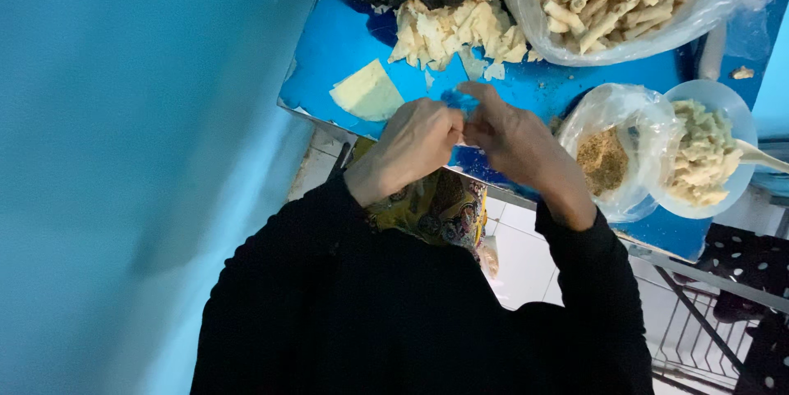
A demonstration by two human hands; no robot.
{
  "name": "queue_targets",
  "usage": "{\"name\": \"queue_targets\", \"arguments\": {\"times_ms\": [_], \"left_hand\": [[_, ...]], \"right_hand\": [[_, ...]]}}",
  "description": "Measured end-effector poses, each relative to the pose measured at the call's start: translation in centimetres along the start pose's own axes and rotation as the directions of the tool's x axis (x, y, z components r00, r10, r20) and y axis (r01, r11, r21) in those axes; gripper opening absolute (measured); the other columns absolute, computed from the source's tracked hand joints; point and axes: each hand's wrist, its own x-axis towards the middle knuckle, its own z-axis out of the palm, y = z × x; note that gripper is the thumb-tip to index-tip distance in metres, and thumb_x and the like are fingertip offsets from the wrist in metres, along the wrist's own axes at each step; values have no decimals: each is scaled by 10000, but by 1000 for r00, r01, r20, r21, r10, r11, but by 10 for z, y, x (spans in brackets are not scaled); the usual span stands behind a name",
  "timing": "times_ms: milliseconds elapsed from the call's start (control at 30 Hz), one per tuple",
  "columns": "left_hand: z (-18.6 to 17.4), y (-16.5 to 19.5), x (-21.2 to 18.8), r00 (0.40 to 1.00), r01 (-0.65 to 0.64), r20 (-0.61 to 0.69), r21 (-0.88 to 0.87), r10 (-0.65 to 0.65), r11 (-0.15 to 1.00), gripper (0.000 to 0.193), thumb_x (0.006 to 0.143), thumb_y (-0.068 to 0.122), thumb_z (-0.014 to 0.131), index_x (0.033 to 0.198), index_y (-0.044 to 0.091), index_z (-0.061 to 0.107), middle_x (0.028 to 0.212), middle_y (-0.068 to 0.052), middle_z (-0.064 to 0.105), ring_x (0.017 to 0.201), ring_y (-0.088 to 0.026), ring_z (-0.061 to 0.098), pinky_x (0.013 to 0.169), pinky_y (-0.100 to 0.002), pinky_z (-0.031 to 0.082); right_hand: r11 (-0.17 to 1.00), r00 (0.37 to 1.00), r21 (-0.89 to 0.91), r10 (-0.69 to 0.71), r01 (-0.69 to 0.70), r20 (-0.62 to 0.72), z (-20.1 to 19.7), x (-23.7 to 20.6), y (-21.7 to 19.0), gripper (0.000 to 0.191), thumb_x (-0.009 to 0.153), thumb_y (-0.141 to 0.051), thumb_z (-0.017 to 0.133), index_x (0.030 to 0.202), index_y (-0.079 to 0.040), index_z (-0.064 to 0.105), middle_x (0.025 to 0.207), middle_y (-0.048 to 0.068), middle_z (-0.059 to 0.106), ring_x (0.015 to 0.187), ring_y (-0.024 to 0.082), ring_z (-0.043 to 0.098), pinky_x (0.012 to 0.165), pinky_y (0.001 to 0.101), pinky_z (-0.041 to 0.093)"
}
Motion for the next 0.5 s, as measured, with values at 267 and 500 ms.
{"name": "queue_targets", "arguments": {"times_ms": [267,500], "left_hand": [[27,5,-30,814,-272,-346,481,466,834,172,871,37,694,1029,-32,685,975,-127,654,897,-238,624,712,-339,588],[32,-8,-21,756,-320,-327,572,568,755,132,873,71,695,977,-8,682,971,-90,613,960,-246,613,854,-396,548]], "right_hand": [[971,958,-147,-215,188,-192,20,-23,11,637,910,33,687,1463,-60,385,1008,161,737,912,366,726,726,434,573],[902,888,-346,-363,258,-283,35,-29,16,665,926,68,658,1503,-68,355,976,178,708,912,371,710,768,452,572]]}}
